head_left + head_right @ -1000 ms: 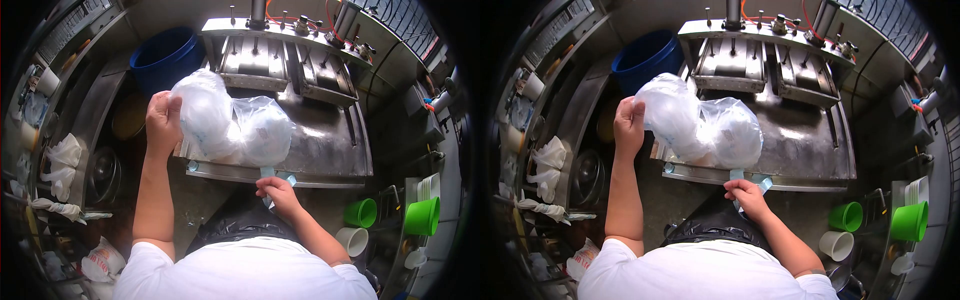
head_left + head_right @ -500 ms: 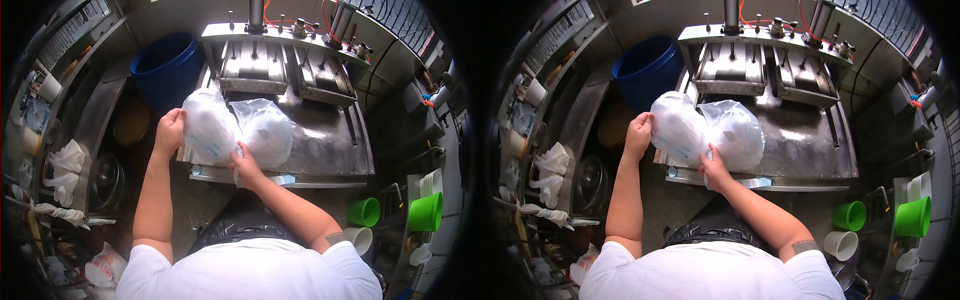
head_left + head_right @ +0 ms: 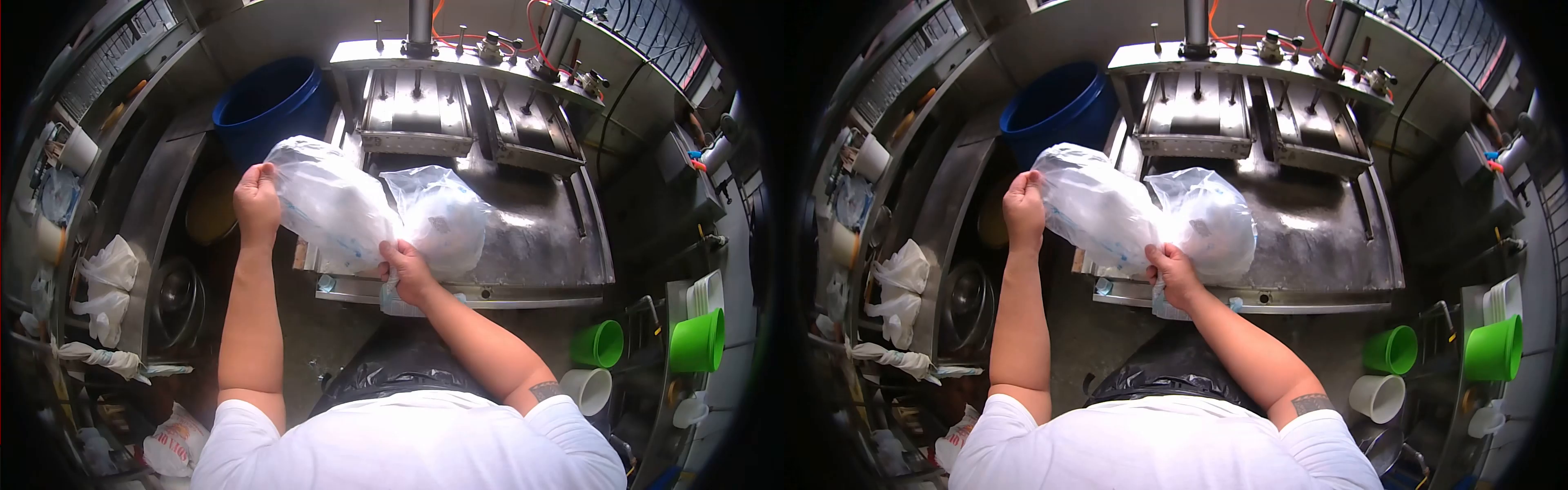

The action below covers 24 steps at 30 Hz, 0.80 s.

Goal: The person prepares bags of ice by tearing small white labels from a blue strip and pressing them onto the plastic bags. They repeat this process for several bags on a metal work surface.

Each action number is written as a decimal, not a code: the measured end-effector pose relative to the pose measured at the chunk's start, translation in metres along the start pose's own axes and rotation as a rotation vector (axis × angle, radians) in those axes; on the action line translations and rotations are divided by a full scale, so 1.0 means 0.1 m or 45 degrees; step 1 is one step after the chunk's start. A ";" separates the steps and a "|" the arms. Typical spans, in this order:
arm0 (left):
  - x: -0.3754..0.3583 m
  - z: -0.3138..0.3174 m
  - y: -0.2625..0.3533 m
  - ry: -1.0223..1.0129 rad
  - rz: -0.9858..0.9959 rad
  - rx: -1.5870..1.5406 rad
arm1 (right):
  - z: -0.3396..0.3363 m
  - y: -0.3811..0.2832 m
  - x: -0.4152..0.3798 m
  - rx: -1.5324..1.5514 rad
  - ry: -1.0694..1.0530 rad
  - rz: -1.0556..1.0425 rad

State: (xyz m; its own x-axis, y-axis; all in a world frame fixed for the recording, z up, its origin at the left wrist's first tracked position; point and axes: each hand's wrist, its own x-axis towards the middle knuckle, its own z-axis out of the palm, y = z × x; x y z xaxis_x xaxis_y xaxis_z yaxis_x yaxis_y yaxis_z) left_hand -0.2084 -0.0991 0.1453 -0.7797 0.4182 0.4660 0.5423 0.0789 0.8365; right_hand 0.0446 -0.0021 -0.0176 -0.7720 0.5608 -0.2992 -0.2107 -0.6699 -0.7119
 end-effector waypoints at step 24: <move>-1.04 -0.80 1.41 -0.700 -0.594 -1.638 | -0.35 -0.15 -0.66 -0.354 -0.111 0.306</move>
State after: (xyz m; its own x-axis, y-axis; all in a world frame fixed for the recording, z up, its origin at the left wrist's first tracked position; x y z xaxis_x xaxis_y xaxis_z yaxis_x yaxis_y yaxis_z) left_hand -0.0761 -0.2042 0.2378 -0.4285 0.8877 0.1685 -0.5929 -0.4170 0.6889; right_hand 0.1197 -0.0121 -0.0091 -0.8304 0.3522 -0.4318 0.1441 -0.6128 -0.7770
